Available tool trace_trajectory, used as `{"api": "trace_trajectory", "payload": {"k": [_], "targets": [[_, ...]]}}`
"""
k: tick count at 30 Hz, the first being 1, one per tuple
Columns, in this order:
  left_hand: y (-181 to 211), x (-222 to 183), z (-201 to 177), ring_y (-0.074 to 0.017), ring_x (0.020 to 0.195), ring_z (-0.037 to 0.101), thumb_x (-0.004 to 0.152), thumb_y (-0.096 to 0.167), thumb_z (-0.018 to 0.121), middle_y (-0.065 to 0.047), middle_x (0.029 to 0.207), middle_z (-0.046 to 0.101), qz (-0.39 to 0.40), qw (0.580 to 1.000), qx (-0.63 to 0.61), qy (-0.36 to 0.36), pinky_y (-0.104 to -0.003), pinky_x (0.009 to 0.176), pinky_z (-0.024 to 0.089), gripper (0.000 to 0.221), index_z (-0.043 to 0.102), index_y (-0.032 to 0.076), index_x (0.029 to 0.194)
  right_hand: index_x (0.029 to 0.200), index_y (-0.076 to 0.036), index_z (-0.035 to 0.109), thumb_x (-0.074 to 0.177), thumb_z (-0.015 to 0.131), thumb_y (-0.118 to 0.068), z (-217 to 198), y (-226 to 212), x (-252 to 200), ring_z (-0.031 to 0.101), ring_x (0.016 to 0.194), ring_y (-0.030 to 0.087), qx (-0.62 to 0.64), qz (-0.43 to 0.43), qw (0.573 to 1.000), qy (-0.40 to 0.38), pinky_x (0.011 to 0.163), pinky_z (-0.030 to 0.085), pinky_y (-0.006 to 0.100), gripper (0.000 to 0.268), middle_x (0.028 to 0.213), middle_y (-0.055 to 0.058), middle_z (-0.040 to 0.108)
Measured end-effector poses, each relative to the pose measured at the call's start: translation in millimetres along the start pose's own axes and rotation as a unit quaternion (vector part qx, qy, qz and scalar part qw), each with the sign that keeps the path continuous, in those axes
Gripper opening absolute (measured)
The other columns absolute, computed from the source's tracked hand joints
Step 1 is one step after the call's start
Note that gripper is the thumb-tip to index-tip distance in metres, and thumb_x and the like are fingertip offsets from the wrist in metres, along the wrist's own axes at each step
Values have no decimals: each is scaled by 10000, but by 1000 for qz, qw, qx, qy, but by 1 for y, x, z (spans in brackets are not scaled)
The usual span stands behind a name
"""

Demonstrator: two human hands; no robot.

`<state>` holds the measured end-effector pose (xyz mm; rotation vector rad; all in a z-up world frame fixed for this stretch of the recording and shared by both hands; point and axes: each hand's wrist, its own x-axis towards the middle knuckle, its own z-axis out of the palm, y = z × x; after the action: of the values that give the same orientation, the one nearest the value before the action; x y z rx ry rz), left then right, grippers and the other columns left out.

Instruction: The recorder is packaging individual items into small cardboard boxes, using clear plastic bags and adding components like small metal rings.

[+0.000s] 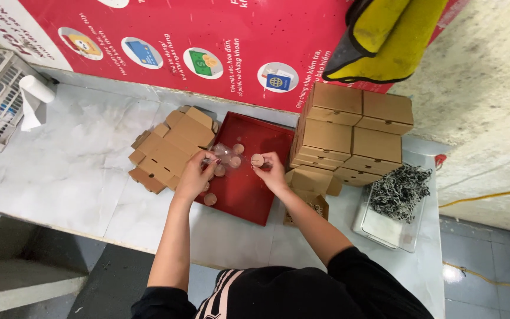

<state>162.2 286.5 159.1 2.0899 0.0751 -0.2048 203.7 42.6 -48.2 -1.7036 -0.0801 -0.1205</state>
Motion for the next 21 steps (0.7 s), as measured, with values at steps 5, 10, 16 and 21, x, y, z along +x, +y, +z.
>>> {"api": "trace_trajectory", "payload": {"k": [5, 10, 16, 21], "targets": [[11, -16, 16, -223, 1012, 698, 942, 90, 652, -59, 1068, 729, 197, 980, -22, -29, -343, 874, 535, 103, 665, 68, 1042, 1309, -95, 557, 913, 698, -3, -73, -112, -48, 688, 991, 136, 183, 52, 981, -39, 829, 563, 298, 430, 1162, 63, 701], [58, -41, 46, -292, 1138, 666, 874, 54, 719, -67, 1204, 727, 326, 943, 56, -38, -376, 952, 492, 132, 724, 79, 1004, 1425, -116, 548, 938, 663, -3, -125, -232, -79, 641, 1109, 111, 150, 28, 986, -71, 968, 518, 274, 512, 1246, 26, 683], [104, -68, 82, -311, 1019, 704, 805, 106, 785, -88, 1208, 715, 376, 914, 100, -114, -406, 882, 547, 145, 792, 94, 949, 1222, -77, 654, 945, 716, -51, -157, -282, -75, 686, 1024, 156, -89, -142, 974, -150, 931, 551, 307, 285, 1137, 51, 730], [123, -78, 99, -305, 968, 716, 801, 122, 792, -106, 1214, 699, 373, 912, 83, -153, -409, 866, 561, 155, 808, 111, 955, 1050, -97, 758, 917, 723, -159, -176, -300, -77, 725, 932, 216, -268, -163, 918, -244, 849, 553, 345, 151, 1006, 48, 771]]}}
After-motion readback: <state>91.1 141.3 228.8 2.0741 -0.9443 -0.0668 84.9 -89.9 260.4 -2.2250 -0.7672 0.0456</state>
